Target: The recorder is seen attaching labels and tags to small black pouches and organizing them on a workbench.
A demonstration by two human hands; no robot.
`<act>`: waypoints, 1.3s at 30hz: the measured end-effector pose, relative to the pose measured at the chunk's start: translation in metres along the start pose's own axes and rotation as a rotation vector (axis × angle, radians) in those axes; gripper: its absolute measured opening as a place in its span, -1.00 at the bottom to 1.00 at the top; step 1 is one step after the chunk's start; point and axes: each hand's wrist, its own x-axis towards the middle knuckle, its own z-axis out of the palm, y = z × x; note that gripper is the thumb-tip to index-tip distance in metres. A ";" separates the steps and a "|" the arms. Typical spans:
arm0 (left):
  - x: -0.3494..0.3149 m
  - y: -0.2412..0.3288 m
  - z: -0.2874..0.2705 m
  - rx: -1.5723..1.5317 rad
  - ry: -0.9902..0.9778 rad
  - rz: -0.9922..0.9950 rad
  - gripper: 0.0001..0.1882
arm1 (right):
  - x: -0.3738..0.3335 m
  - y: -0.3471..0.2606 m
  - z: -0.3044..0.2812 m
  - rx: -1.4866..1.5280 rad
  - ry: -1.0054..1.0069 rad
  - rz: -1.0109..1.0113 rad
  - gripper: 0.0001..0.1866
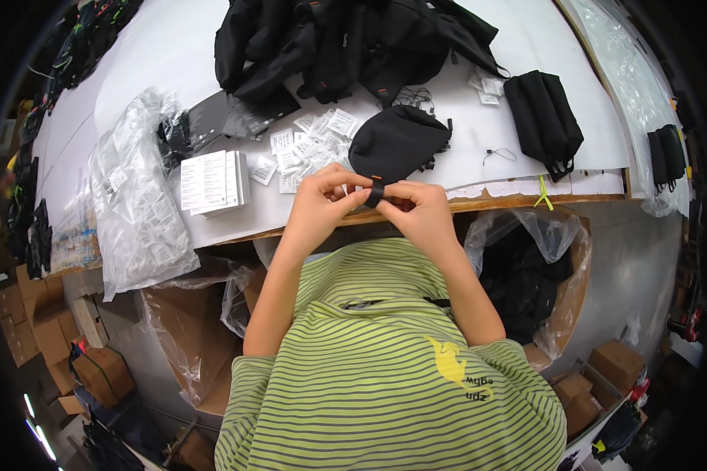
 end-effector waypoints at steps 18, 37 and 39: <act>-0.024 0.016 0.007 -0.519 0.108 0.032 -0.89 | -0.003 -0.003 -0.021 0.581 -0.080 0.130 -0.86; -0.030 0.025 0.022 -0.388 0.039 -0.028 -0.90 | -0.008 -0.005 -0.013 0.764 -0.153 0.082 -0.91; -0.028 0.023 0.027 -0.382 -0.023 0.001 -0.90 | -0.009 -0.009 -0.011 0.797 -0.123 0.010 -0.91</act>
